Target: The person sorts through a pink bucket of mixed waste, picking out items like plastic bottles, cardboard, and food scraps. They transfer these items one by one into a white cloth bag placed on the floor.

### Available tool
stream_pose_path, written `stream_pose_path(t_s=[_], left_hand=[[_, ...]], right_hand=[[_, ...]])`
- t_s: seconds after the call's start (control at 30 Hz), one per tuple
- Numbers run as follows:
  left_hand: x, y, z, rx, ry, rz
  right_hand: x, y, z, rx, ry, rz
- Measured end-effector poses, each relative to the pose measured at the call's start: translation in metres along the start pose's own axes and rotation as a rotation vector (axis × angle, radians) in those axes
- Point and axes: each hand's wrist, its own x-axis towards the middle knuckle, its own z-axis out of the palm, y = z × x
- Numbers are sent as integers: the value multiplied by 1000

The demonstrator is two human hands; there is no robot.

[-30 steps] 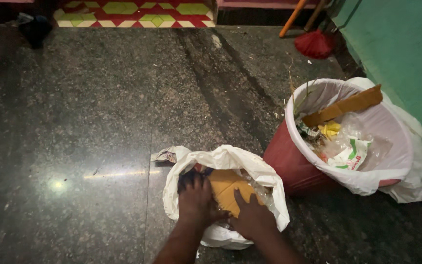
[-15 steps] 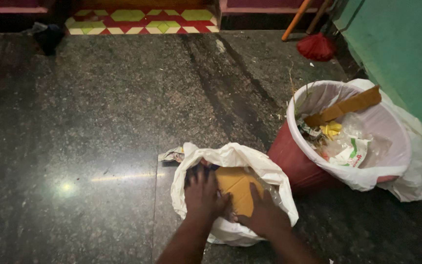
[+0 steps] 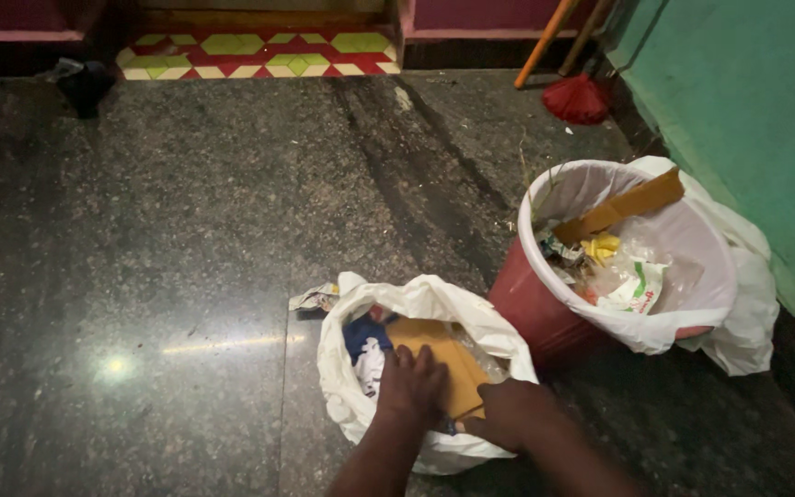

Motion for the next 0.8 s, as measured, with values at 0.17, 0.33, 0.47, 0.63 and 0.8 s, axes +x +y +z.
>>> stream_pose_path(t_s=[0.17, 0.33, 0.47, 0.63, 0.8], left_hand=[[23, -3, 19, -64, 51, -55], [19, -10, -38, -272, 408, 51], [17, -4, -111, -257, 494, 102], [20, 6, -165, -316, 655, 144], [42, 22, -197, -415, 579, 191]], right_hand=[[3, 19, -8, 68, 279, -152], [-15, 15, -37, 190, 622, -203], [-38, 11, -68, 201, 858, -292], [-55, 16, -95, 258, 1059, -323], [-73, 35, -118, 302, 1100, -215]])
